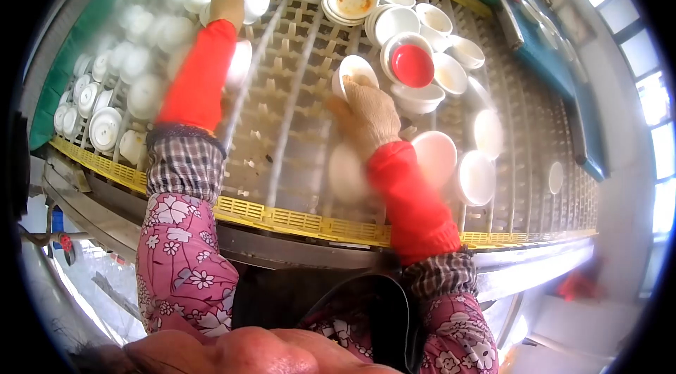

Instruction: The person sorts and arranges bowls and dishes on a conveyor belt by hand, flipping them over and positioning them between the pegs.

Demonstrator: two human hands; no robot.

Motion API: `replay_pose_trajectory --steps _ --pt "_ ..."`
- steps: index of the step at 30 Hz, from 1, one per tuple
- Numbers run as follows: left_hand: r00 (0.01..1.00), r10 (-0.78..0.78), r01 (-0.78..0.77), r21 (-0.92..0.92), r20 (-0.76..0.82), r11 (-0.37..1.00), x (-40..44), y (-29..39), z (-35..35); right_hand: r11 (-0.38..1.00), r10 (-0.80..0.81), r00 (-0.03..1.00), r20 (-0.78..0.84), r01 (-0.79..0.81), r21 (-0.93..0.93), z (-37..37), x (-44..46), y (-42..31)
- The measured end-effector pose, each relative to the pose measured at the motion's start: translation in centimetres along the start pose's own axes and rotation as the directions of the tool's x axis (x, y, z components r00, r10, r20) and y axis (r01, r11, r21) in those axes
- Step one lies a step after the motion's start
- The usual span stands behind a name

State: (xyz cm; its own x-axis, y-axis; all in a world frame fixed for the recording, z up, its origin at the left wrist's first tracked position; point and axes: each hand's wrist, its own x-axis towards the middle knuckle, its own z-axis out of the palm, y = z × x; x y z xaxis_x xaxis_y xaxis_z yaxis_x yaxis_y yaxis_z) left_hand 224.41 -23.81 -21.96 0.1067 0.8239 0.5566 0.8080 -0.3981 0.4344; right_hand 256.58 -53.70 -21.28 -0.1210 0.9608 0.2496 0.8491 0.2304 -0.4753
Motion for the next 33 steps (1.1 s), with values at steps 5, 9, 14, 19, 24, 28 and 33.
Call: replay_pose_trajectory --steps 5,9,14,19,24,28,33 --pt "0.992 -0.026 -0.025 0.383 0.127 0.923 -2.7 1.6 -3.4 0.946 0.261 0.952 0.161 -0.285 0.153 -2.5 -0.3 -2.6" --pt "0.932 -0.162 0.041 0.35 0.324 0.936 -6.4 3.0 -7.4 0.98 -0.094 0.98 -0.177 0.122 0.154 -2.9 0.2 0.1" --pt "0.88 -0.206 0.126 0.209 0.428 0.97 -11.6 4.7 -7.6 0.896 -0.442 0.8 -0.405 0.412 -0.165 -4.5 6.6 -1.2" --pt "0.942 -0.173 0.106 0.235 0.286 0.966 -14.3 10.1 -9.5 0.916 -0.195 0.922 -0.334 0.293 0.272 -4.7 10.2 -0.5" --pt "0.919 -0.256 0.199 0.208 0.301 0.958 -14.0 11.6 -9.4 0.992 -0.081 0.908 -0.411 0.114 0.056 -7.0 11.5 9.5" --pt "0.927 -0.28 0.219 0.245 0.25 0.944 -14.3 10.2 -7.5 0.992 0.119 0.971 -0.209 -0.124 -0.009 -8.4 14.2 13.5" --pt "0.901 -0.366 0.239 0.437 0.233 0.867 -15.1 12.7 -7.9 0.987 0.095 0.995 0.008 -0.094 -0.134 -8.0 16.7 11.9"
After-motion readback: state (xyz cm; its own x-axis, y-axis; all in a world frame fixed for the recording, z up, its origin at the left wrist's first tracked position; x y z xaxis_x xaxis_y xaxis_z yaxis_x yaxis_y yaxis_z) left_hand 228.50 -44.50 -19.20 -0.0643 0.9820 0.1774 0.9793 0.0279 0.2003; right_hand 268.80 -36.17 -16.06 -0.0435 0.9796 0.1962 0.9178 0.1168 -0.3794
